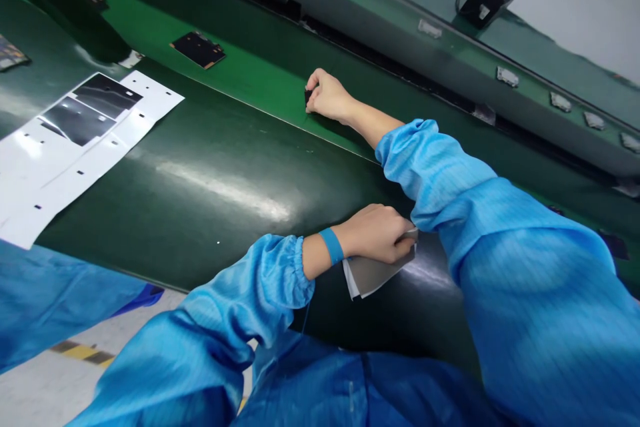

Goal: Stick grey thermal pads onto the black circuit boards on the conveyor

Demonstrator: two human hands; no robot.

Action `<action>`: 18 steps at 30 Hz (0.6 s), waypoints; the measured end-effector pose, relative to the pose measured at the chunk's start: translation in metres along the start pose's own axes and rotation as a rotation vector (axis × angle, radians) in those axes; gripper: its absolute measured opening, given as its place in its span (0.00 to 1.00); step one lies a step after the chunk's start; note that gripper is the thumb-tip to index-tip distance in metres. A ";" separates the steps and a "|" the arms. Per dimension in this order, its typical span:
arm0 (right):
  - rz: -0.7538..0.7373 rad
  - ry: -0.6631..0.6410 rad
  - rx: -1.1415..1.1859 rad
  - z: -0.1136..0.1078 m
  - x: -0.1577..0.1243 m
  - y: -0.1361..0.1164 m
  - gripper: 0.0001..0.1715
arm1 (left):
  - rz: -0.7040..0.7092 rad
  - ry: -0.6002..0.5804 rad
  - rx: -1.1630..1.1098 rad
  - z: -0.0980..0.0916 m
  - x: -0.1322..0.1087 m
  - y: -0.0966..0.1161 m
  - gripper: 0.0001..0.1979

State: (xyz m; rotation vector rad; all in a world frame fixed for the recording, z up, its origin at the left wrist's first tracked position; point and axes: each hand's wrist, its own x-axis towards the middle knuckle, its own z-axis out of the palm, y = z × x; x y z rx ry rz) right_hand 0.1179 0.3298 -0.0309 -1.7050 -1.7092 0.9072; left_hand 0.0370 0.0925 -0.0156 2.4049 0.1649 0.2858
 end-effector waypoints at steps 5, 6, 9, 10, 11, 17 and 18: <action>0.000 -0.002 -0.034 -0.008 -0.007 0.003 0.26 | -0.006 -0.009 -0.010 0.000 0.000 -0.001 0.11; -0.001 -0.005 -0.038 -0.010 -0.009 0.004 0.26 | -0.010 -0.011 -0.011 0.000 0.001 -0.001 0.11; -0.002 -0.014 -0.051 -0.014 -0.014 0.006 0.26 | -0.015 -0.008 -0.011 -0.001 0.001 0.000 0.11; -0.003 -0.016 -0.056 -0.015 -0.016 0.006 0.26 | -0.016 -0.009 -0.010 -0.002 0.001 0.001 0.11; -0.005 -0.019 -0.062 -0.017 -0.018 0.007 0.27 | -0.018 -0.010 -0.010 -0.002 0.001 0.001 0.11; -0.027 -0.042 -0.149 -0.027 -0.029 0.009 0.25 | -0.012 0.009 -0.007 0.001 0.001 -0.001 0.11; -0.035 -0.048 -0.172 -0.028 -0.032 0.008 0.24 | -0.010 0.014 -0.007 0.002 0.001 -0.001 0.11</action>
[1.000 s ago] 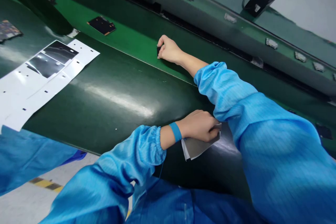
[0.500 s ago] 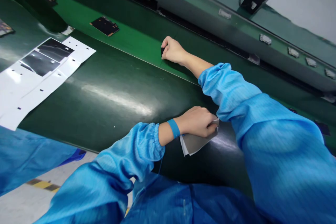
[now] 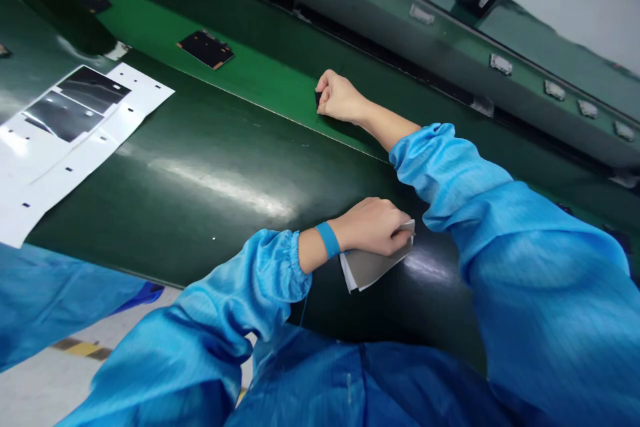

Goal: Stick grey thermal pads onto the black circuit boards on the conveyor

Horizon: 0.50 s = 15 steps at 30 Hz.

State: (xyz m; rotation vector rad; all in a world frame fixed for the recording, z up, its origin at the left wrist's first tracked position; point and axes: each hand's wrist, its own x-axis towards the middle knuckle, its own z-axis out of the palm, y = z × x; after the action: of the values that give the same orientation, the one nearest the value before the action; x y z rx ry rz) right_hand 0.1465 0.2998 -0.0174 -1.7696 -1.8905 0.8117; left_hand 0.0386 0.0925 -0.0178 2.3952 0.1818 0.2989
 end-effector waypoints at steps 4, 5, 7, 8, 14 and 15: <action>-0.031 -0.018 -0.137 0.001 -0.014 -0.003 0.22 | -0.002 0.020 0.005 0.002 0.000 -0.001 0.12; -0.031 -0.012 -0.186 0.002 -0.019 -0.004 0.22 | -0.001 0.021 0.007 0.002 0.000 -0.001 0.12; -0.020 0.014 -0.299 0.001 -0.025 -0.005 0.25 | 0.002 0.017 0.013 0.003 0.000 -0.001 0.12; -0.009 0.033 -0.355 -0.001 -0.027 -0.004 0.27 | 0.004 0.016 0.016 0.002 0.000 -0.001 0.12; 0.012 0.069 -0.352 -0.036 -0.002 -0.012 0.33 | 0.015 0.007 0.018 0.003 -0.002 0.002 0.12; 0.001 0.034 -0.281 -0.038 0.008 -0.021 0.29 | 0.020 0.000 0.014 0.003 -0.002 0.003 0.12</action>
State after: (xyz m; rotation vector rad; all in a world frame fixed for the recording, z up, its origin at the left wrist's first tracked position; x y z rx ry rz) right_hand 0.1549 0.3124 0.0238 -1.9321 -2.0630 0.5318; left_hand 0.0373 0.0876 -0.0182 2.4126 0.1607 0.3081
